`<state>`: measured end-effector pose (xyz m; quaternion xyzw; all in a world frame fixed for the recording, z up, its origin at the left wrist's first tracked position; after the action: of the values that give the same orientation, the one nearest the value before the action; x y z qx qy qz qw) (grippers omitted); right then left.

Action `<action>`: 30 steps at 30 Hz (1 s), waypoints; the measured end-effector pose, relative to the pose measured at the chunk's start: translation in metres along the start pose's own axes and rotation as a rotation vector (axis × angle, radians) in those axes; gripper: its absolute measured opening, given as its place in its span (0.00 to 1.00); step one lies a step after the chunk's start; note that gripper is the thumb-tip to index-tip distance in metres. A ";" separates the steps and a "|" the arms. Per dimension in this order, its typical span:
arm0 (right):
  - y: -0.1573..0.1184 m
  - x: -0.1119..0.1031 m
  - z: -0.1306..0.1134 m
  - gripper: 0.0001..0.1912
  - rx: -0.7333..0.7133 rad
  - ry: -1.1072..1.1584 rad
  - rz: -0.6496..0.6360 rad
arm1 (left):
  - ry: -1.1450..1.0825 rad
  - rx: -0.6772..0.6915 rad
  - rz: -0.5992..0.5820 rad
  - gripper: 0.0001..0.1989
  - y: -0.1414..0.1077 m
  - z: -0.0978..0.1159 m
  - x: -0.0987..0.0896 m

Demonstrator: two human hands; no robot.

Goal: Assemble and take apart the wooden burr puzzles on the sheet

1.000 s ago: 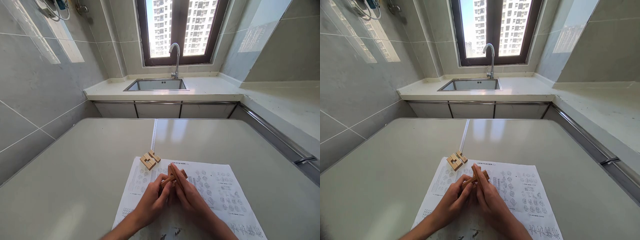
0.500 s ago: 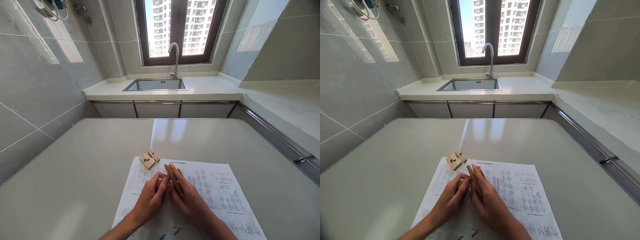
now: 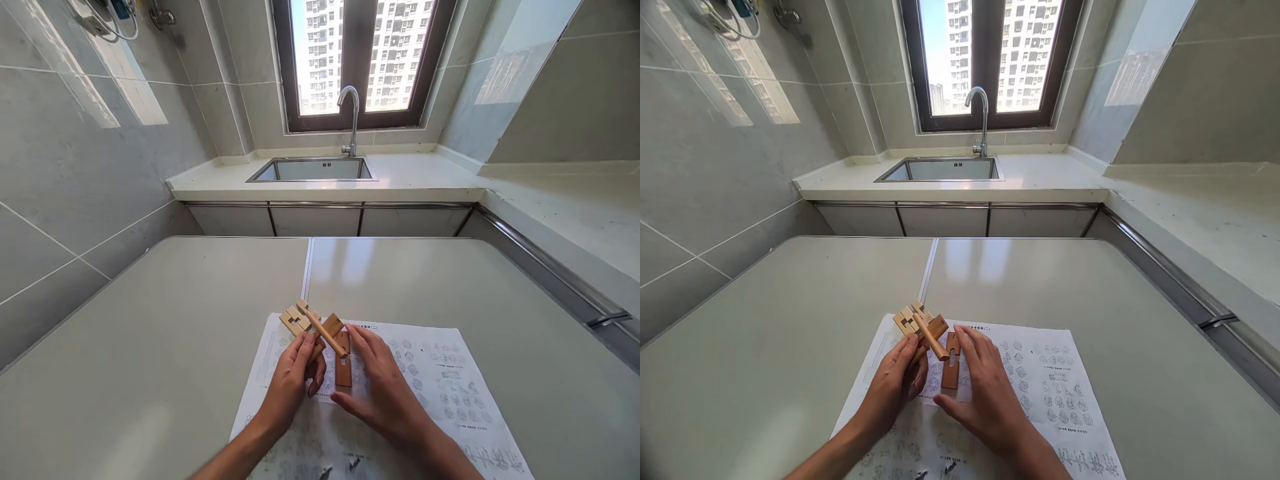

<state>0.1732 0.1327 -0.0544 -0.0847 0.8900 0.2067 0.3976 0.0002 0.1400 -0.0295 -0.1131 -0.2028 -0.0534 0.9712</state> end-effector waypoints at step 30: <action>0.008 -0.021 0.008 0.26 0.290 0.532 0.129 | -0.138 -0.052 0.004 0.22 0.002 0.004 -0.004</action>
<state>0.1899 0.1427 -0.0410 -0.0216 0.9866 0.0729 0.1446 -0.0045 0.1433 -0.0284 -0.1423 -0.2675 -0.0488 0.9517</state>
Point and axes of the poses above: each hand's wrist, its own y-axis towards the middle knuckle, its own x-axis out of the palm, z = x × y, the point moved 4 cm from there along y, towards the middle knuckle, and after that the axes turned 12 degrees about -y, right-handed, at the moved point
